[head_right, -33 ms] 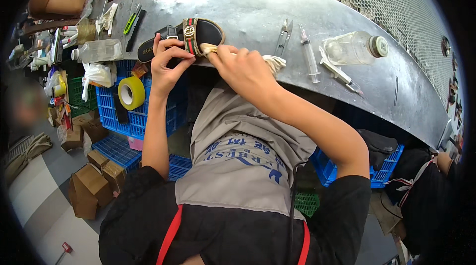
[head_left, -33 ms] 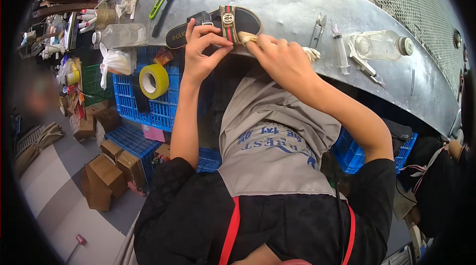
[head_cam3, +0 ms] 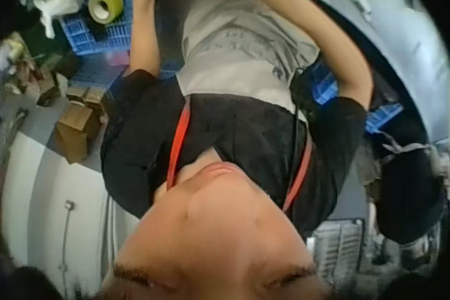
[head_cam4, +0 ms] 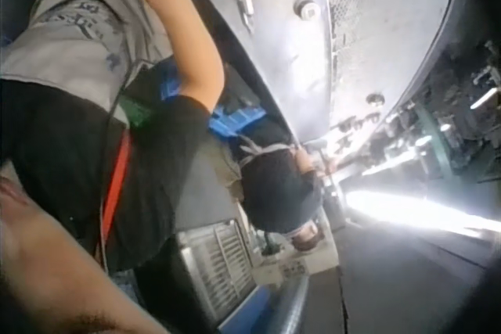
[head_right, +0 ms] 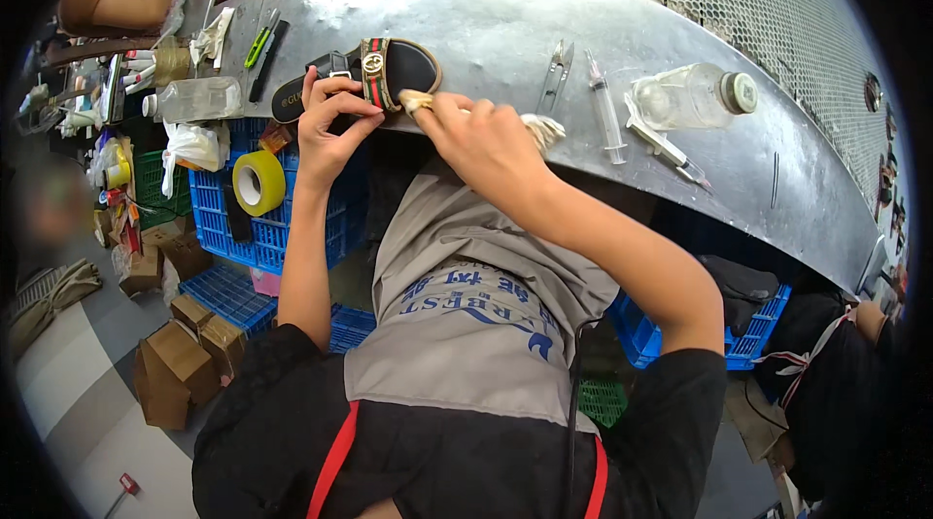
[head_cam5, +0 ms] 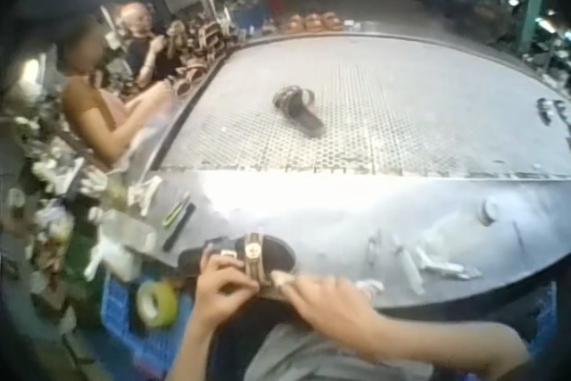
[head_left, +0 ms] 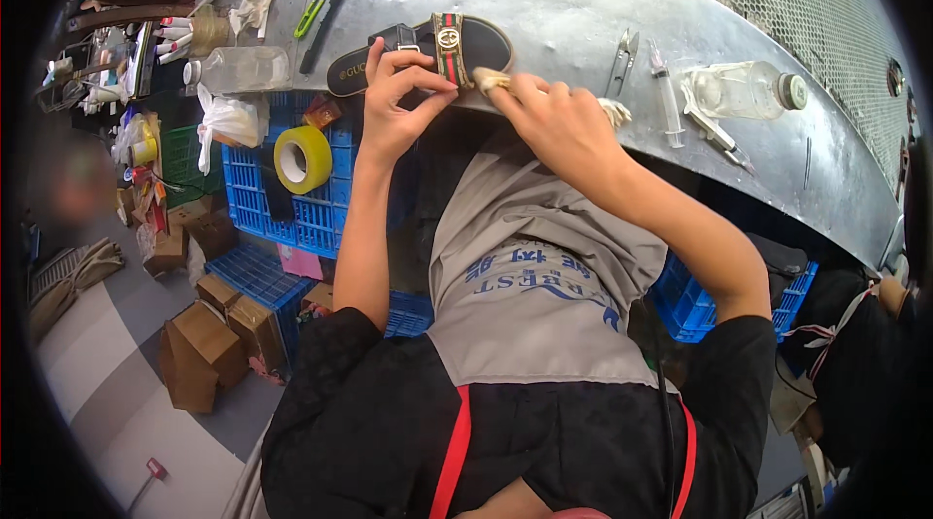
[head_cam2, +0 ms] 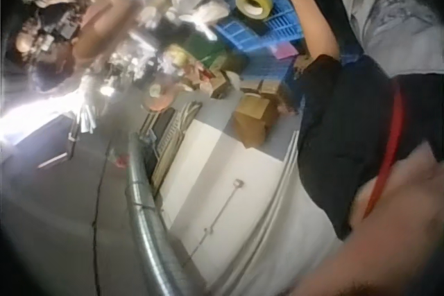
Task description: Cleaning and inspecting sandals on a manufacturing assembly line.
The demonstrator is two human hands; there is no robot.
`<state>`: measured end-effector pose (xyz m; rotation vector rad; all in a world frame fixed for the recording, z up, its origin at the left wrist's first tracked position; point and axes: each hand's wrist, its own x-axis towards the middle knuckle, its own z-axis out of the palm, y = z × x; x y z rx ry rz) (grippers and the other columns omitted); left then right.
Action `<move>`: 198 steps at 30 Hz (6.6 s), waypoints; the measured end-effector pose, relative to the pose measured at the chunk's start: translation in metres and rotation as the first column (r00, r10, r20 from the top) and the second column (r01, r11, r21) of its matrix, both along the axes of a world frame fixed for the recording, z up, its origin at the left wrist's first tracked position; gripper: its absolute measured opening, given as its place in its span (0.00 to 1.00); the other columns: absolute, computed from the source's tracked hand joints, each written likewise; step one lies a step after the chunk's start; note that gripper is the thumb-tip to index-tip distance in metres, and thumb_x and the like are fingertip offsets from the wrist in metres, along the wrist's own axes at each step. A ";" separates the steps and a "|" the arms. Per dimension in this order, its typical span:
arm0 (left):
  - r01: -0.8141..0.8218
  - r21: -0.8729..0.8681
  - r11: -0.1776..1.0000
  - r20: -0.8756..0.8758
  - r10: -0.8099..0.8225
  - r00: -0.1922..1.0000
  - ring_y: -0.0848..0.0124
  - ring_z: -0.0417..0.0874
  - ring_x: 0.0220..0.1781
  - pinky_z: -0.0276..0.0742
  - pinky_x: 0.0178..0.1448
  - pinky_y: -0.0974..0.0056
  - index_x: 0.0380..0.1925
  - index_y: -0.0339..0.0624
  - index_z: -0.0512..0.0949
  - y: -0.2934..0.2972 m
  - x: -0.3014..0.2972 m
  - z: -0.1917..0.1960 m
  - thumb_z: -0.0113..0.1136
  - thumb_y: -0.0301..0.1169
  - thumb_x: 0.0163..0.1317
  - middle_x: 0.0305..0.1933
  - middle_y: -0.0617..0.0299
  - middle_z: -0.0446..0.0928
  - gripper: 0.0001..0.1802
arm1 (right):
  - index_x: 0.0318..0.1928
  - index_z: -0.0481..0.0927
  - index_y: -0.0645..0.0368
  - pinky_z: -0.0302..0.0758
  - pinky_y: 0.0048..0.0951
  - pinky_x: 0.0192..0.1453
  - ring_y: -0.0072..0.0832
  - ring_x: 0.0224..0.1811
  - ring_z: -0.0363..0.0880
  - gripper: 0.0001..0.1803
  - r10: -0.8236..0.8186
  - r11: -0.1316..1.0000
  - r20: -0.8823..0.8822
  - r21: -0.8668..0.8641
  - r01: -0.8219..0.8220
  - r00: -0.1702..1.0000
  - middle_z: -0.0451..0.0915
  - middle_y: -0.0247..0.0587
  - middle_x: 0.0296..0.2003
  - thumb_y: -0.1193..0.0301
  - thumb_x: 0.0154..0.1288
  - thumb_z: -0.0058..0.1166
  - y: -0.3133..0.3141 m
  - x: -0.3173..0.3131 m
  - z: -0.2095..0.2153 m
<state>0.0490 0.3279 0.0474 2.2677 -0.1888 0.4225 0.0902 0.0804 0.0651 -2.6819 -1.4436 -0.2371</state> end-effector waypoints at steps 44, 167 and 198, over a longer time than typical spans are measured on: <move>-0.064 -0.044 0.997 0.051 0.066 0.996 0.69 0.82 0.52 0.46 0.84 0.50 0.31 0.46 0.86 -0.003 -0.002 -0.004 0.76 0.26 0.53 0.42 0.65 0.82 0.07 | 0.56 0.72 0.57 0.84 0.35 0.45 0.42 0.43 0.85 0.26 -0.537 0.357 -0.215 0.819 0.450 0.816 0.77 0.43 0.55 0.72 0.60 0.72 -0.150 0.008 0.093; 0.132 0.017 0.991 -0.019 -0.132 0.991 0.76 0.80 0.54 0.45 0.83 0.54 0.27 0.56 0.90 0.012 0.007 0.001 0.74 0.26 0.44 0.36 0.72 0.83 0.10 | 0.64 0.76 0.48 0.81 0.33 0.31 0.32 0.34 0.82 0.26 0.158 0.982 -0.174 0.127 -0.136 0.972 0.74 0.33 0.46 0.72 0.65 0.54 0.004 0.026 0.013; 0.174 -0.015 0.985 -0.074 -0.174 0.982 0.76 0.79 0.57 0.42 0.84 0.55 0.27 0.56 0.90 0.024 0.011 0.001 0.71 0.26 0.46 0.38 0.71 0.82 0.09 | 0.65 0.76 0.46 0.81 0.38 0.29 0.37 0.34 0.85 0.26 0.052 0.993 -0.243 0.117 -0.024 0.969 0.75 0.36 0.46 0.73 0.66 0.53 0.011 0.014 0.013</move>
